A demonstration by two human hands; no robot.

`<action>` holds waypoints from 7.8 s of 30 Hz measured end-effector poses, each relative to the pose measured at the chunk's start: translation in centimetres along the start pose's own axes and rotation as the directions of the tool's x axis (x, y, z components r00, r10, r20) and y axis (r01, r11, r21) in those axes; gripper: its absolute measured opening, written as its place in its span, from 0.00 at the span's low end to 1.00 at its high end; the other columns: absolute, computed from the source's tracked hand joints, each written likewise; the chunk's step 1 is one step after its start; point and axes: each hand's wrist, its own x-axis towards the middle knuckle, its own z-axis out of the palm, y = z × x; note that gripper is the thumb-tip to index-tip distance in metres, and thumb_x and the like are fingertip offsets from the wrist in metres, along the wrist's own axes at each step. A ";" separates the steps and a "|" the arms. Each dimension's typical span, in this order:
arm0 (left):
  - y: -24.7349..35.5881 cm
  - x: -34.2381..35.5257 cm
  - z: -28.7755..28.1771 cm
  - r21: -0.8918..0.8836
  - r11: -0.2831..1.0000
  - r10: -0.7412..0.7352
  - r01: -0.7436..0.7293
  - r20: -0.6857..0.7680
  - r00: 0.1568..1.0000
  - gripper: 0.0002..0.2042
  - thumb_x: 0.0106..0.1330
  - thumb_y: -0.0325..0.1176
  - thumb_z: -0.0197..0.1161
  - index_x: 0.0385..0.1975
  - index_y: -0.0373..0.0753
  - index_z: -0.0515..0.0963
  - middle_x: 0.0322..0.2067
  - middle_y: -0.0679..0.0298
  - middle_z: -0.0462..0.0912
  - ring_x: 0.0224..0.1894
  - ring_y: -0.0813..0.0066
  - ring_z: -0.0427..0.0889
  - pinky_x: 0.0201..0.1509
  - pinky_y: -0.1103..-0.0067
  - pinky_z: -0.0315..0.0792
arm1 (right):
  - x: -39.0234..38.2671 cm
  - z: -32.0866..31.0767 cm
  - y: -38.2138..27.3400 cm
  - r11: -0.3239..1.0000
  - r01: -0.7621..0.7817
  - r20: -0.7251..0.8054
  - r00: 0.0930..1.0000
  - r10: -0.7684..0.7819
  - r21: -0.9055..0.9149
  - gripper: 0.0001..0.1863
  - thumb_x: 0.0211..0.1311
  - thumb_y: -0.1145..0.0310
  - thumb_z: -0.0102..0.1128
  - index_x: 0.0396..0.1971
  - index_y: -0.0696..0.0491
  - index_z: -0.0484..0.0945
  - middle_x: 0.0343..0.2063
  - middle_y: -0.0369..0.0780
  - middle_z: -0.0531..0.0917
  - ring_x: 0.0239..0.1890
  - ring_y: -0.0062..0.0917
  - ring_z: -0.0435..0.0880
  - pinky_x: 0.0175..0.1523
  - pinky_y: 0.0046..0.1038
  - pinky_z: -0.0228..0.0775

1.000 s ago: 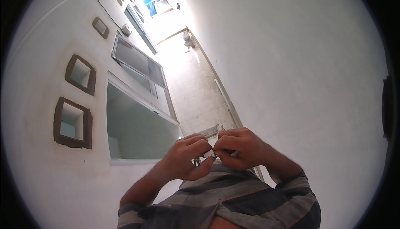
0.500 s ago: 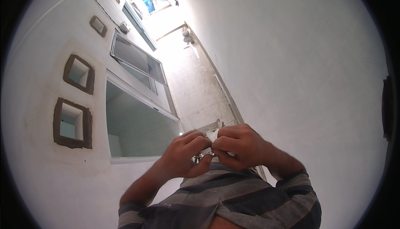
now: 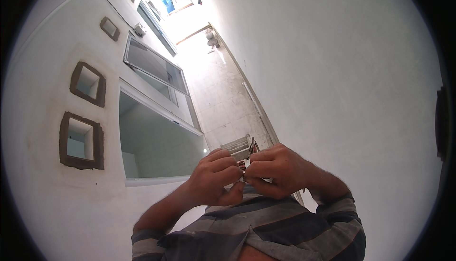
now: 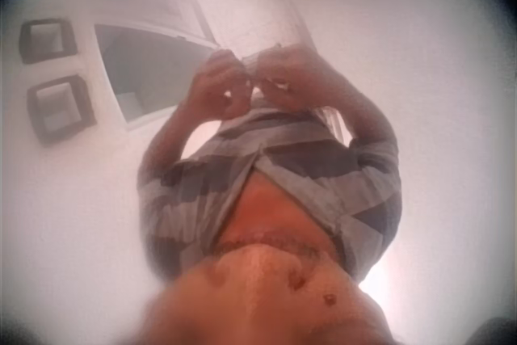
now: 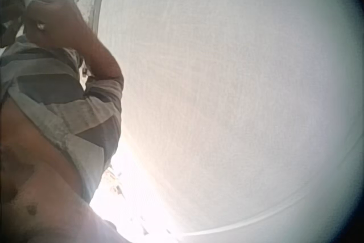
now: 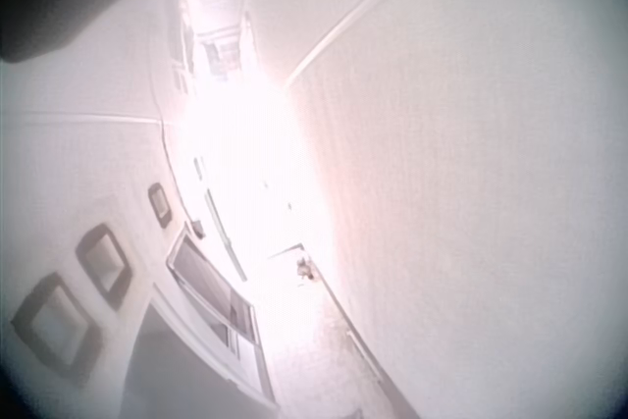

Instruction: The person uses pliers to adjust wires and a metal fixture inside a ceiling cutout, then places a white circular light cover over the opening. The person works from a ladder in a narrow corridor.

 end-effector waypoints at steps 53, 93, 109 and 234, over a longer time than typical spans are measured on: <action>0.9 -0.7 -1.2 0.055 0.961 -0.268 0.272 -0.066 0.961 0.12 0.55 0.27 0.68 0.39 0.35 0.80 0.31 0.57 0.82 0.31 0.64 0.83 0.35 0.71 0.78 | 0.1 2.5 0.5 0.992 -0.119 -0.204 0.971 0.124 0.039 0.08 0.59 0.78 0.67 0.36 0.56 0.77 0.30 0.41 0.81 0.28 0.31 0.85 0.32 0.31 0.77; -3.3 -1.6 2.9 -0.407 0.789 -0.523 0.461 -0.050 0.851 0.64 0.44 0.52 0.85 0.77 0.38 0.46 0.77 0.47 0.47 0.77 0.51 0.54 0.72 0.57 0.65 | 1.4 0.8 3.9 0.685 -0.139 -0.443 0.668 0.598 0.715 0.10 0.75 0.68 0.55 0.38 0.60 0.78 0.19 0.36 0.77 0.19 0.17 0.74 0.21 0.20 0.62; -11.5 -8.9 6.2 -0.405 0.753 -0.641 0.519 -0.629 0.439 0.10 0.73 0.36 0.65 0.45 0.37 0.83 0.37 0.64 0.85 0.40 0.75 0.81 0.48 0.77 0.79 | 2.1 3.1 6.1 0.838 -0.243 -0.205 0.902 0.381 0.489 0.20 0.66 0.69 0.67 0.56 0.60 0.80 0.46 0.44 0.86 0.46 0.26 0.84 0.53 0.28 0.77; 27.7 18.0 -37.5 0.889 0.368 0.928 -0.272 -0.334 0.165 0.13 0.76 0.32 0.55 0.42 0.27 0.81 0.43 0.53 0.84 0.50 0.65 0.84 0.57 0.63 0.85 | 37.6 -12.1 -29.7 -0.075 0.964 -0.515 -0.201 -0.833 -0.256 0.13 0.61 0.75 0.71 0.46 0.57 0.83 0.49 0.44 0.85 0.49 0.28 0.88 0.51 0.27 0.87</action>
